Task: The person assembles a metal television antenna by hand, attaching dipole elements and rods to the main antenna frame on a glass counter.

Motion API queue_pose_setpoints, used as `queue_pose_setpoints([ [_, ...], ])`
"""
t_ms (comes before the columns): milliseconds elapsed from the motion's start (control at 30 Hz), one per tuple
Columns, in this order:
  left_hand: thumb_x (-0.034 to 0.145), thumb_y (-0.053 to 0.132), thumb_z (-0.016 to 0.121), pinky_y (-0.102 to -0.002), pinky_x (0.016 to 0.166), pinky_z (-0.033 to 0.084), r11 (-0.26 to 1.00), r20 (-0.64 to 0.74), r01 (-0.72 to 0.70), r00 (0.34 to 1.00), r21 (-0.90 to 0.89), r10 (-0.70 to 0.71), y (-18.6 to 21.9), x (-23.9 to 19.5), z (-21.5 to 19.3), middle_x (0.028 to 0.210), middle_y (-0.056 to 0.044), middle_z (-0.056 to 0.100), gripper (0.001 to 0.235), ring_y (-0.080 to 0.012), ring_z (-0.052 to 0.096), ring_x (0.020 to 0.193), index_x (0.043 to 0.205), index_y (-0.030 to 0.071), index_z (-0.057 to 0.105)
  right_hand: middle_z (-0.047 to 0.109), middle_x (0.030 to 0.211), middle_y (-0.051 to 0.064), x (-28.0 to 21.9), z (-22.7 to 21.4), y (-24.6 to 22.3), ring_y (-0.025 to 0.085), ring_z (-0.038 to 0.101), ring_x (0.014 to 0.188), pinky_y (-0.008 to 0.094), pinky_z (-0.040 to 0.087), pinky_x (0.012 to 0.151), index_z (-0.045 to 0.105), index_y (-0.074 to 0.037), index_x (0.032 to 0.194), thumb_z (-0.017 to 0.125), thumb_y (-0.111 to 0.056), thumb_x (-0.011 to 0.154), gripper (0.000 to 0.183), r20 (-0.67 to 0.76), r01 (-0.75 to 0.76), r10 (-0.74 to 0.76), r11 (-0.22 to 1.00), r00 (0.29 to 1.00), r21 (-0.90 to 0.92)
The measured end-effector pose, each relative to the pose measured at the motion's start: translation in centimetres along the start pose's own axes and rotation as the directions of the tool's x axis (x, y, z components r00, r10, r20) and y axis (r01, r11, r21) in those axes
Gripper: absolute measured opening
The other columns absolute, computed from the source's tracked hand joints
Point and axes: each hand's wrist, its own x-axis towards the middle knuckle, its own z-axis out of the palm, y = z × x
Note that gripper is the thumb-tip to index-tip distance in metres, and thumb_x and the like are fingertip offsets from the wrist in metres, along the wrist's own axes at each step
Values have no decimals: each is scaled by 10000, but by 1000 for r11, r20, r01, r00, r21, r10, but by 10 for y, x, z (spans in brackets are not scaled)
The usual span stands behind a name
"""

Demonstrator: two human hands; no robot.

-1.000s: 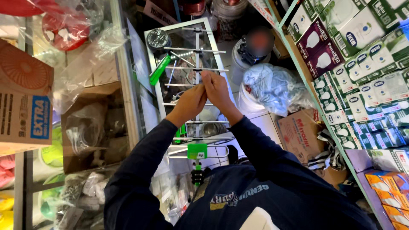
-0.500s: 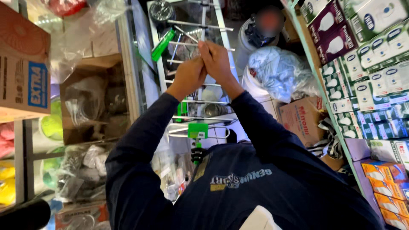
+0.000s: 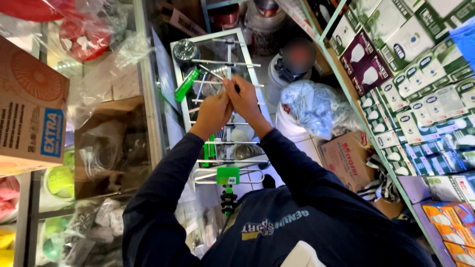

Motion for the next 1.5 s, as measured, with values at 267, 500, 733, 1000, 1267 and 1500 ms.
queue_pose_setpoints([
  [267,904,121,647,-551,614,486,998,9,33,999,-47,-33,-5,-6,16,823,-192,653,122,-438,638,716,928,24,577,414,663,-3,-2,6,20,69,364,655,312,338,550,476,-33,761,625,-296,1063,427,18,-111,110,989,994,101],
  [500,913,101,625,-552,623,484,997,-16,48,999,-65,-49,-6,-9,12,865,-200,659,113,-441,638,741,968,20,570,474,649,-28,-1,15,20,58,407,627,285,361,541,543,-41,755,649,-297,1042,398,15,-138,138,986,990,95],
  [733,1028,143,611,-498,737,512,982,-88,139,985,-126,-151,-13,-1,2,938,-200,665,81,-429,660,889,1034,66,585,674,1025,13,-6,-23,27,82,642,936,243,527,812,652,1,1126,664,-56,1013,127,324,-135,23,935,946,329],
  [1000,1007,159,583,-503,680,501,977,-15,63,998,-201,-68,-4,4,-9,898,-177,659,118,-417,664,820,1059,54,591,710,1022,39,-6,-42,64,117,696,922,281,585,839,644,-23,1149,685,-55,999,159,492,-391,168,832,854,393],
  [1267,998,191,627,-498,621,501,995,-1,51,999,-89,-51,-9,11,-19,902,-156,688,123,-394,671,765,1002,68,633,736,999,47,20,-50,36,110,709,908,268,600,824,664,-15,1082,708,-75,985,122,560,-370,161,885,813,283],
  [1500,995,175,634,-503,617,500,999,-58,14,998,-34,-16,-3,13,-25,891,-142,699,101,-393,672,757,1017,80,660,722,989,37,18,-43,32,111,707,930,276,616,844,652,-15,1038,717,-43,981,92,516,-386,174,859,839,338],
])
